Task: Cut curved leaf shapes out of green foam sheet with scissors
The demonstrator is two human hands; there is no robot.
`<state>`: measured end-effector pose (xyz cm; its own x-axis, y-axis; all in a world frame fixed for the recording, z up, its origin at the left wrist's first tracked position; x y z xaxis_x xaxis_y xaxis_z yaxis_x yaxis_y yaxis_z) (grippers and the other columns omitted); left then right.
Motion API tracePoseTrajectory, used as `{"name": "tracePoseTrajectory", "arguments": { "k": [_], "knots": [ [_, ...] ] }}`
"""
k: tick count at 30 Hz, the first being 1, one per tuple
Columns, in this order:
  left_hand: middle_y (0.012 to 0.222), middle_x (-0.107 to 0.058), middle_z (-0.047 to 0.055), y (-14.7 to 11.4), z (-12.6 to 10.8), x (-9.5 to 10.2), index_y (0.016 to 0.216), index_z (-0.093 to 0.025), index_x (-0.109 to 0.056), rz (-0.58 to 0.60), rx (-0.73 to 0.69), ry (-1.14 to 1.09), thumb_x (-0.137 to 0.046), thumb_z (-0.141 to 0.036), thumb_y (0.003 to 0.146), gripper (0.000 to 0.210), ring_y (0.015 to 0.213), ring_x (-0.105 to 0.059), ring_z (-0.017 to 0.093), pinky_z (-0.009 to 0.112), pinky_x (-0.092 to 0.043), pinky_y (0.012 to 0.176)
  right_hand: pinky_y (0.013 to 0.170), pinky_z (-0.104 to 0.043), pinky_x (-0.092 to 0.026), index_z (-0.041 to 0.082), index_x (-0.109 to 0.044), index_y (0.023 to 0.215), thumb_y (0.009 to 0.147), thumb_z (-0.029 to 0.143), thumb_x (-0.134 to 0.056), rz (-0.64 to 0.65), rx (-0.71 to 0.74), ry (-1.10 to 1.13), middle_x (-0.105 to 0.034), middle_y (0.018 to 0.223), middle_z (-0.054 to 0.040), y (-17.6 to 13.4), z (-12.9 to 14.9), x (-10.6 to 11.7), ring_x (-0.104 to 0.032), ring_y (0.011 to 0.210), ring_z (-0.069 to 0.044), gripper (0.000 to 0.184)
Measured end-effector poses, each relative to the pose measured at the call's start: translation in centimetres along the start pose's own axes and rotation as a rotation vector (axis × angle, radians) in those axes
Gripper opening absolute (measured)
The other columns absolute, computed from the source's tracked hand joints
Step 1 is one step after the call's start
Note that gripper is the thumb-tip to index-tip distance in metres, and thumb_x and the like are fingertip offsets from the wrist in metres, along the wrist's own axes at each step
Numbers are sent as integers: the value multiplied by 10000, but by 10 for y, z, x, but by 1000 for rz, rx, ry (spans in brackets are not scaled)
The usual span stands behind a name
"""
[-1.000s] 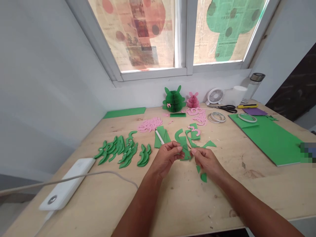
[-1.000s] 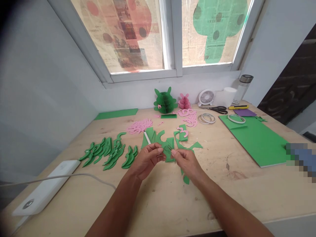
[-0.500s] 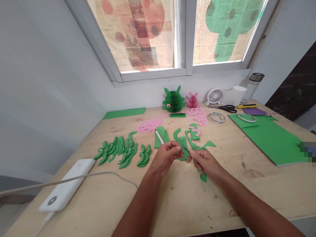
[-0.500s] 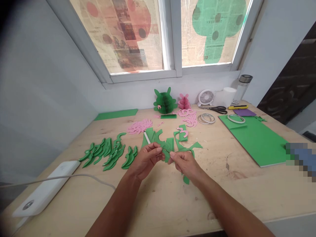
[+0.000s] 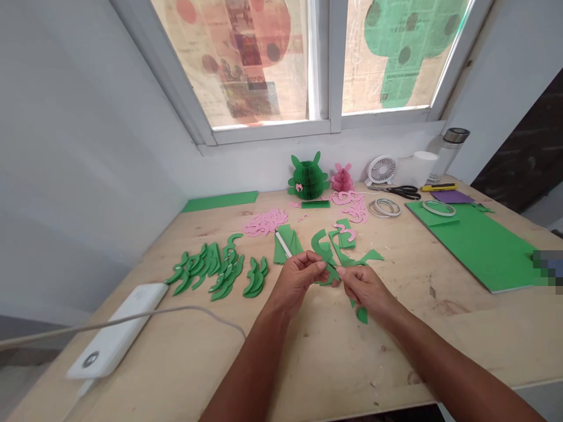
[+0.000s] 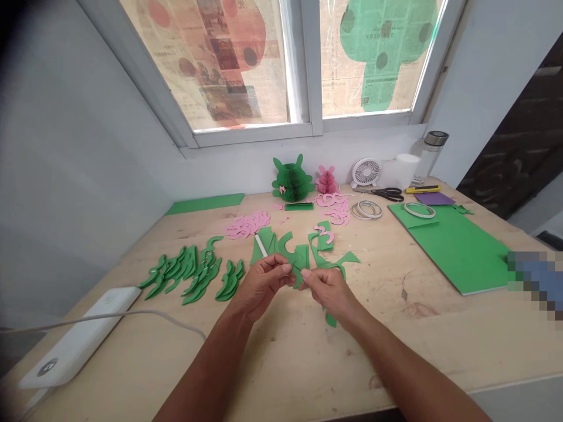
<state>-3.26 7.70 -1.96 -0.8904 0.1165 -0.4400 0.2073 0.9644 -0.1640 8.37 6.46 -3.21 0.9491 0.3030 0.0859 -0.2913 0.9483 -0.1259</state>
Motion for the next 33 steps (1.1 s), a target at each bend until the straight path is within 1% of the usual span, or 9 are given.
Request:
{"name": "tracePoseTrajectory", "arguments": {
  "k": [4, 7, 9, 11, 14, 20, 33],
  "knots": [
    [532, -600, -15, 0, -1, 0, 700, -146, -595, -17, -10, 12, -769, -233, 590, 224, 514, -574, 115, 250, -449, 574, 398, -237, -132, 156, -541, 620, 821, 534, -457, -12, 46, -43, -241, 432, 81, 0, 3, 2, -187, 404, -71, 436],
    [536, -607, -13, 0, -1, 1, 701, -148, -598, -18, -15, 29, -765, -241, 596, 218, 517, -574, 115, 251, -453, 580, 415, -240, -136, 181, -432, 560, 829, 516, -455, -44, 96, -105, -218, 484, 69, -1, 8, 5, -191, 439, -76, 430],
    [539, -608, -10, 1, -1, 1, 703, -148, -598, -24, -17, 36, -764, -239, 595, 218, 519, -575, 118, 256, -456, 579, 429, -241, -157, 193, -356, 541, 834, 502, -454, -66, 134, -151, -226, 515, 57, -3, 12, 6, -212, 464, -82, 437],
    [541, -608, -8, 0, 0, 2, 705, -147, -596, -32, -17, 43, -765, -238, 592, 223, 521, -575, 122, 260, -459, 577, 441, -242, -176, 198, -318, 542, 840, 491, -450, -80, 163, -186, -229, 528, 51, -3, 15, 7, -231, 481, -89, 438],
    [541, -607, -7, 0, 0, 1, 704, -147, -595, -39, -14, 49, -767, -244, 590, 227, 522, -575, 120, 257, -459, 578, 447, -242, -185, 199, -313, 547, 844, 488, -445, -90, 174, -214, -226, 528, 51, -4, 16, 7, -241, 486, -94, 435],
    [542, -611, -5, 0, 1, 1, 699, -147, -595, -43, -9, 42, -771, -246, 583, 233, 520, -575, 122, 254, -457, 573, 447, -240, -186, 193, -352, 547, 840, 493, -449, -97, 184, -228, -238, 530, 50, -5, 18, 8, -239, 486, -94, 431],
    [549, -606, -12, 0, 3, -1, 684, -143, -589, -16, 9, -42, -772, -207, 595, 213, 526, -576, 111, 240, -447, 578, 448, -248, -202, 199, -333, 542, 840, 495, -432, -91, 183, -239, -242, 535, 40, -3, 17, 8, -257, 492, -101, 432]
  ]
}}
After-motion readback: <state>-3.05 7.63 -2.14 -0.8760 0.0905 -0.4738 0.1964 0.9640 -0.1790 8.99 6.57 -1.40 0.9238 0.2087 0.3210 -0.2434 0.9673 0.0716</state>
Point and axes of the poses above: each hand's wrist, its own y-axis towards the middle knuckle, its own x-axis out of the back of the hand, z = x × y, the point moved 9 cm from there along y, towards the middle knuckle
